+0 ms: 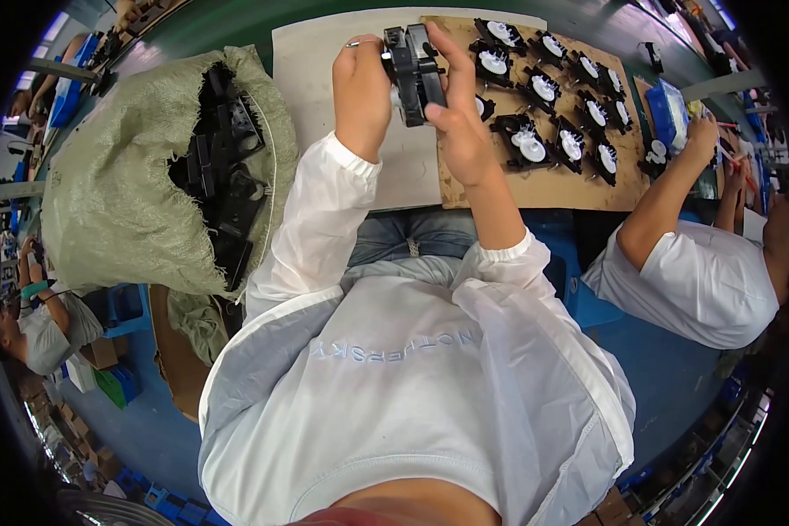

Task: Manually assembling electronic cooling fan components at a factory workstation.

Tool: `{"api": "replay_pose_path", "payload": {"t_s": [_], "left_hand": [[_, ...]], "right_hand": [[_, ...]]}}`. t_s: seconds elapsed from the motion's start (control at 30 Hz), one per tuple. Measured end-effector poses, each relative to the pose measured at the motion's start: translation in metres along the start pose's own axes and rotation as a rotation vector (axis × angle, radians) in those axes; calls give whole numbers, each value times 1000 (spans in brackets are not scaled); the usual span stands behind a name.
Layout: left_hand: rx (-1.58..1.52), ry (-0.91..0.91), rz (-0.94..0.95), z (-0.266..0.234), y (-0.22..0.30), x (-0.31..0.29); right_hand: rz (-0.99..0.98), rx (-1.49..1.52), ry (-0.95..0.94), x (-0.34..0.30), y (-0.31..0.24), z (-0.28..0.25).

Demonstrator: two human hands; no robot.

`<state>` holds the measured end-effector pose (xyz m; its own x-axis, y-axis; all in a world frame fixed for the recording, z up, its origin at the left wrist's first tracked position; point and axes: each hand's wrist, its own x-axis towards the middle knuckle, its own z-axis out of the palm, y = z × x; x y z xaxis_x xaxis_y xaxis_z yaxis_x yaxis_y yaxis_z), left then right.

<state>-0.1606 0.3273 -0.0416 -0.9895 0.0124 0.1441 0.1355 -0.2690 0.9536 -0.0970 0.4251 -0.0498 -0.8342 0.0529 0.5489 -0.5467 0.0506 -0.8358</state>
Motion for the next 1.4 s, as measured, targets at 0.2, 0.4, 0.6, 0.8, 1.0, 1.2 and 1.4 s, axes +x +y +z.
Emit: {"api": "replay_pose_path", "payload": {"t_s": [0.2,0.4,0.6,0.8,1.0,1.2,1.4], "left_hand": [[-226,-398,-95,-26,19,-11],[86,-346,107,-45,22,-22],[93,-303,245,-57,26,-28],[656,-20,454,-91,29,-16],[1846,379,676,-194,18,-15],[1796,464,-243,-178,63,-41],[1813,574,-95,-201,54,-38]], "right_hand": [[-28,-67,-101,11,-1,-8],[-100,140,207,27,2,-2],[462,490,-106,47,-10,-36],[627,486,-274,123,44,-34],[612,345,-386,198,82,-8],[556,223,-575,222,93,6],[538,89,-660,208,102,9]]}}
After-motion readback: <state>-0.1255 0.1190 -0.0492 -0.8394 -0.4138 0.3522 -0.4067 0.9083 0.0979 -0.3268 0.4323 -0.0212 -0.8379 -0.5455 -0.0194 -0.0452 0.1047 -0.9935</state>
